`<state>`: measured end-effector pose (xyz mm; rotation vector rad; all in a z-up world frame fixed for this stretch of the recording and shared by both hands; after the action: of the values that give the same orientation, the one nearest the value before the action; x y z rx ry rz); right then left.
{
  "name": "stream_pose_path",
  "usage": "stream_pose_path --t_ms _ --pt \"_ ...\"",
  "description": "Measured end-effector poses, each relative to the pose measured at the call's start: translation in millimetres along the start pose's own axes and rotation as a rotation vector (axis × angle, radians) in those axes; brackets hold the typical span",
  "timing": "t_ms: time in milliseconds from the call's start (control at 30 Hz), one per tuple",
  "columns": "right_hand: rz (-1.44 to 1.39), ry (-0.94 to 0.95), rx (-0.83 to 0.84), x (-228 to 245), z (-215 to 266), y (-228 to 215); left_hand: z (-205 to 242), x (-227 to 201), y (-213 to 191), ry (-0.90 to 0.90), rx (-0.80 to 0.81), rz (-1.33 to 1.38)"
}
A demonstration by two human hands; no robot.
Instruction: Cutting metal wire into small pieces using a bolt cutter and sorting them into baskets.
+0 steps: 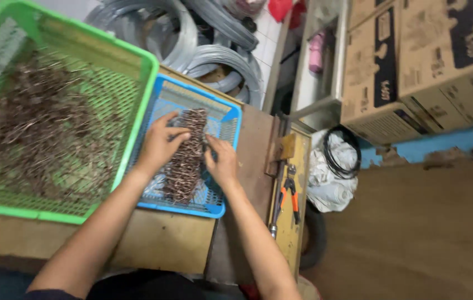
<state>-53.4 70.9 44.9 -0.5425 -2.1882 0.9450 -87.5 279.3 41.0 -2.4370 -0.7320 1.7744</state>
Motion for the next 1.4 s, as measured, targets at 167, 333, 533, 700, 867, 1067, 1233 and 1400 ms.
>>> stream_pose_path --t_ms 167,333,533,700,867,1067,1233,1400 --pt "-0.033 0.03 -0.058 29 -16 -12 41 -61 -71 -0.026 0.022 0.047" --pt "-0.068 -0.021 -0.065 111 -47 17 78 -54 -157 -0.067 -0.032 -0.159" --pt "0.048 -0.297 0.329 184 -54 98 104 32 -211 -0.269 -0.015 -0.669" --pt "0.339 -0.43 0.534 199 -55 153 103 77 -208 -0.41 0.074 -0.761" --pt "0.366 -0.48 0.55 217 -71 154 97 72 -217 -0.457 0.041 -0.585" --pt "0.115 -0.372 0.599 216 -79 143 92 44 -236 -0.556 -0.101 -0.204" --pt "-0.091 -0.073 0.547 191 -79 149 96 58 -236 -0.552 -0.228 -0.08" --pt "-1.134 0.67 0.359 198 -84 100 80 10 -236 -0.312 -0.286 -0.052"
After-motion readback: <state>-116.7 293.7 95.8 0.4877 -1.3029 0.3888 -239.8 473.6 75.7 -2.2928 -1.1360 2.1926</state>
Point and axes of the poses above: each hand's wrist, its own z-axis away from the middle knuckle, its own y-axis out of the palm, x = y × z, the point moved 2 cm from there along -z, towards the middle knuckle, and after that the axes turned 4 degrees about z, right-handed, at the moved point
